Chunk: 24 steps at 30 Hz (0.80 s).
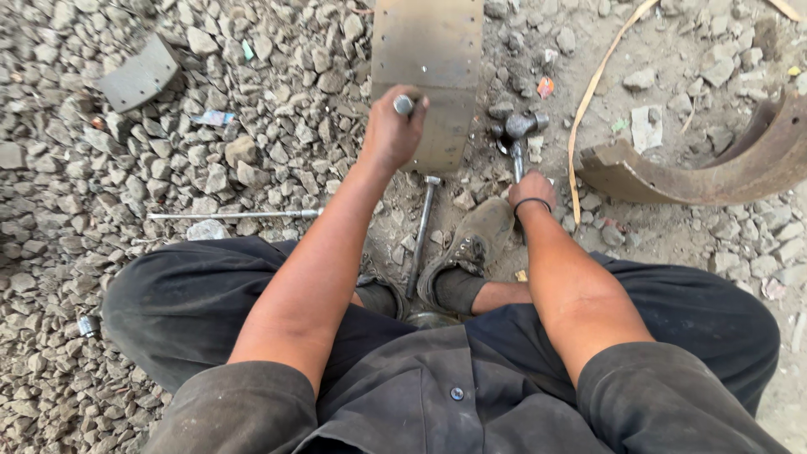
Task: The person sits on the ground and uses a hammer and a metal punch to strike a curved metal part, likely to remove or adjust fasteners. The person repeatedly positions the punch and strikes it with the hammer throughout the clip.
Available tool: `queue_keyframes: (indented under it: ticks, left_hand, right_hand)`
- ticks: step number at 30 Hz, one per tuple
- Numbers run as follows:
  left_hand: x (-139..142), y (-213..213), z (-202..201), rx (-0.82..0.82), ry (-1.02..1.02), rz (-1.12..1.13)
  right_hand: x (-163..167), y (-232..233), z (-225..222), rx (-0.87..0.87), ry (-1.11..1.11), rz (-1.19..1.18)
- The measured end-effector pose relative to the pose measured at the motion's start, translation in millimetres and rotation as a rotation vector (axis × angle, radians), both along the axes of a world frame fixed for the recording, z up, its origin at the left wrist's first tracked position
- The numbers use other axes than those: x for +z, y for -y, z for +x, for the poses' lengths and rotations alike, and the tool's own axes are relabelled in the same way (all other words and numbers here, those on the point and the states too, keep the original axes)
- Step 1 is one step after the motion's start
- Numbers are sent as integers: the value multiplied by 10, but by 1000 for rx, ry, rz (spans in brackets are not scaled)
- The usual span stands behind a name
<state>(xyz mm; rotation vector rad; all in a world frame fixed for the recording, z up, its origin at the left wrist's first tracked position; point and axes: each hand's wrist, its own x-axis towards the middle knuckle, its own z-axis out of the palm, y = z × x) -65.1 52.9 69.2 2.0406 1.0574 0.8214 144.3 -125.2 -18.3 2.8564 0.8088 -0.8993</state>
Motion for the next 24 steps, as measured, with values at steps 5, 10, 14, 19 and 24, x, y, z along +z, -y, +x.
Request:
queue_keyframes:
  ticks: [5,10,14,19,24]
  left_hand:
    - [-38,9,-32,-48,-71,25]
    - [-22,54,-12,-47,-165,81]
    - [36,47,2,-6,-112,15]
    - [136,50,38,-27,-121,-9]
    - [176,24,177,-8,-221,-130]
  right_hand:
    - [79,-33,25,36,1,-3]
    - [185,-114,30,-62,-46,56]
    - [255,-216,39,-255,-49,262]
    - [537,-268,-123,-382,-150,442]
    - [1306,-405,-238,-120,-406,801]
